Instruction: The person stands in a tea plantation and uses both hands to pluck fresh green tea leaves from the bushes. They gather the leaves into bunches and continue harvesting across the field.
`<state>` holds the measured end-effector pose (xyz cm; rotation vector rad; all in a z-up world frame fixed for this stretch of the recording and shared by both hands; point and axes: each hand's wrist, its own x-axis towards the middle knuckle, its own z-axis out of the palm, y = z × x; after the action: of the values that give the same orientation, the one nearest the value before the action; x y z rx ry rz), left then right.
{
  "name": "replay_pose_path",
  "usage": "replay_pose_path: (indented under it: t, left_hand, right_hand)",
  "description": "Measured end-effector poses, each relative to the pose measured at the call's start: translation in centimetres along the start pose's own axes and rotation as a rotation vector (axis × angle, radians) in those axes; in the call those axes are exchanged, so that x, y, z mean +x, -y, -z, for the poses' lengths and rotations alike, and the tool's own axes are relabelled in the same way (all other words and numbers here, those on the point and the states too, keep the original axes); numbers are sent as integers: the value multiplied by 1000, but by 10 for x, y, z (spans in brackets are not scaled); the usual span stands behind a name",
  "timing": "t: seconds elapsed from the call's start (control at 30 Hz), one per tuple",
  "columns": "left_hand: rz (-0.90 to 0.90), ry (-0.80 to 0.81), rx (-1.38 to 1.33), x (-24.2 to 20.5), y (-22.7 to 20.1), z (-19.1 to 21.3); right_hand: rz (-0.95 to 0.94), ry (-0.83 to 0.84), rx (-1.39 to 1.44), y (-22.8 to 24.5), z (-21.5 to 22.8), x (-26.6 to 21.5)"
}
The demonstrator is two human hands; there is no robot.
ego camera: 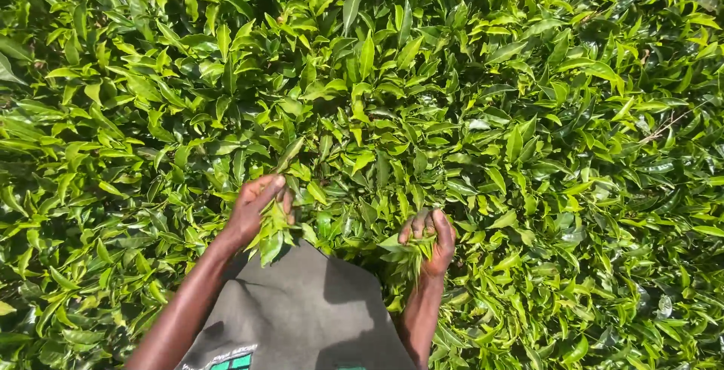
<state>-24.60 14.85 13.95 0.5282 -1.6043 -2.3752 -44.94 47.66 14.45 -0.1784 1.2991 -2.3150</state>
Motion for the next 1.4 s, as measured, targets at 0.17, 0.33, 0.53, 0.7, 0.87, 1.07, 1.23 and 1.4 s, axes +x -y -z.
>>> replay_pose_path:
  t: [0.17, 0.33, 0.53, 0.7, 0.87, 1.07, 1.23, 1.4]
  left_hand:
    - [12, -191, -300, -69, 26, 56]
    - [-23, -439, -342, -82, 30, 69]
    - [113, -508, -229, -104, 45, 76]
    - [114, -624, -277, -137, 91, 97]
    - [165, -680, -177, -137, 54, 113]
    - [219, -696, -77, -116, 21, 137]
    - [259, -638, -45, -108, 10, 140]
    - [335, -696, 29, -116, 23, 146]
  right_hand:
    - [17, -11, -231, 23, -44, 49]
    - [124, 58, -669, 56, -127, 149]
    - [243, 53, -1437, -62, -74, 273]
    - [345, -16, -1572, -60, -86, 268]
    - [417, -109, -1471, -60, -77, 259]
    - [56, -298, -1659, -45, -109, 254]
    - [-108, -276, -1190, -20, -153, 221]
    - [208, 50, -1663, -69, -8, 222]
